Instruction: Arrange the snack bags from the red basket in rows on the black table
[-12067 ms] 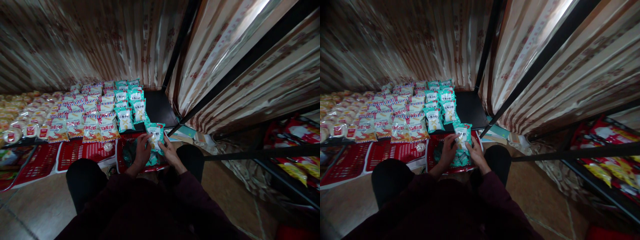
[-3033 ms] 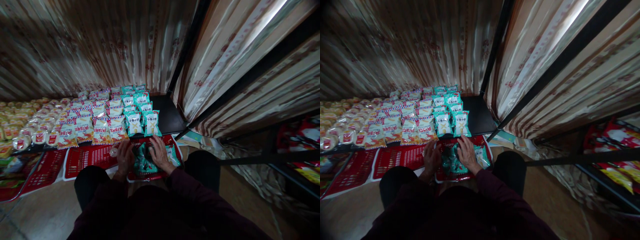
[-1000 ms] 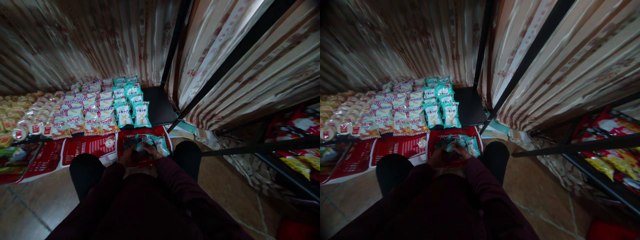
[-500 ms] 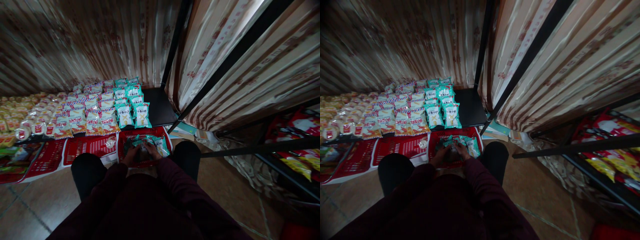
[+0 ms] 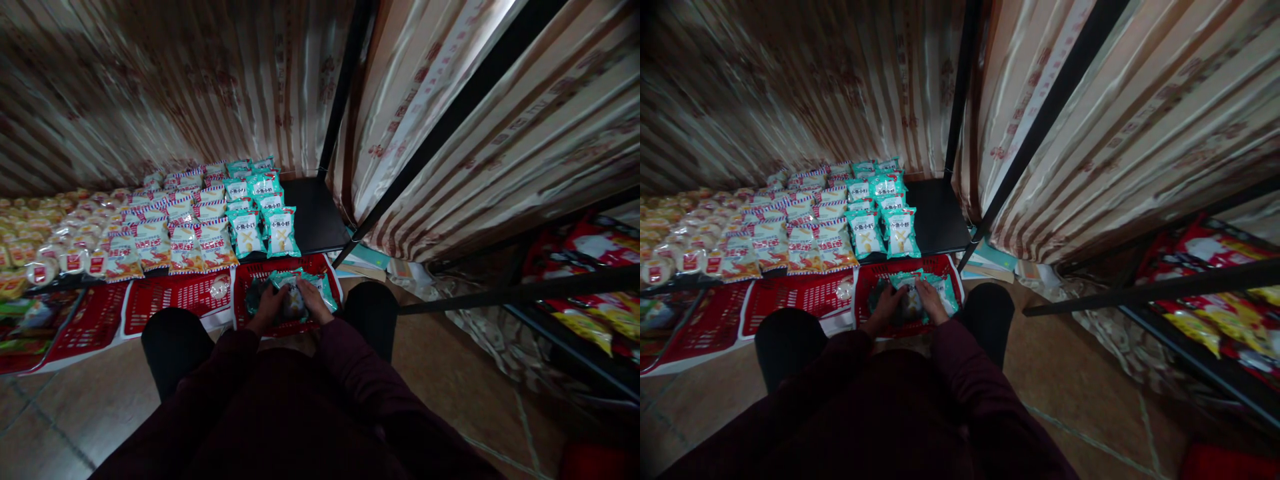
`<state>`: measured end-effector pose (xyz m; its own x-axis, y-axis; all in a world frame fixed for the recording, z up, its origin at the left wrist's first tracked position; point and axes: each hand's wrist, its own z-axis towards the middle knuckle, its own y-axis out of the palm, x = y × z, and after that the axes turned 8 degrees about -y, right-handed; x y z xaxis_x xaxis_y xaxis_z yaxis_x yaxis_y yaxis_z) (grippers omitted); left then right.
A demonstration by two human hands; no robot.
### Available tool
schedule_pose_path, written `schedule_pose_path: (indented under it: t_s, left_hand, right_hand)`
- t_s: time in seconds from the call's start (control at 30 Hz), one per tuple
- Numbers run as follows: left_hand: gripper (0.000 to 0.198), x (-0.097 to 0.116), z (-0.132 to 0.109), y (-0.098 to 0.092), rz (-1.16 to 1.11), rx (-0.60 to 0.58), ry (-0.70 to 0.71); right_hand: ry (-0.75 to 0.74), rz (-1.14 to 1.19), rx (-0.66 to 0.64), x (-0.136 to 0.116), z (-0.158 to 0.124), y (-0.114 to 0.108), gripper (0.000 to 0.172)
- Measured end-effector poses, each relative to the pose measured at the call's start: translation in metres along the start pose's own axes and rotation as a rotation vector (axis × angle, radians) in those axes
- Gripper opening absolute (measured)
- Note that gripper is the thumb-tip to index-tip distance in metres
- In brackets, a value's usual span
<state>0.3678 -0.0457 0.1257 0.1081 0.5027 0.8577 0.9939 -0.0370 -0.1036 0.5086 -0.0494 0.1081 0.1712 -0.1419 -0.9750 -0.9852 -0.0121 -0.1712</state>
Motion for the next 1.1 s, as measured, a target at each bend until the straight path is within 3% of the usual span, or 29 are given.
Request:
schedule_pose_path:
  t_s: [0.13,0.27,0.57,0.9,1.1]
  left_hand:
    - [0.034,0.008,-0.003,0.003,0.123,0.05,0.112]
    - [0.031,0.015,-0.008,0.008,0.132,0.056,0.181]
    - [0.031,0.029,-0.015,0.019,0.221,0.087,0.139]
    - [0.036,0.046,-0.02,0.024,0.269,-0.021,0.18]
    - [0.029,0.061,-0.027,0.035,0.339,0.055,0.253]
  right_hand:
    - [0.089,0.063,0.049,-0.014,-0.01,-0.006,0.056]
    - [0.032,0.112,-0.029,-0.028,-0.02,-0.01,0.053]
    - [0.012,-0.363,0.06,-0.038,-0.024,-0.022,0.05]
    - [-0.009,-0.424,0.113,-0.052,-0.024,-0.037,0.054]
    - [-0.053,-0.368,0.174,-0.061,-0.023,-0.051,0.056]
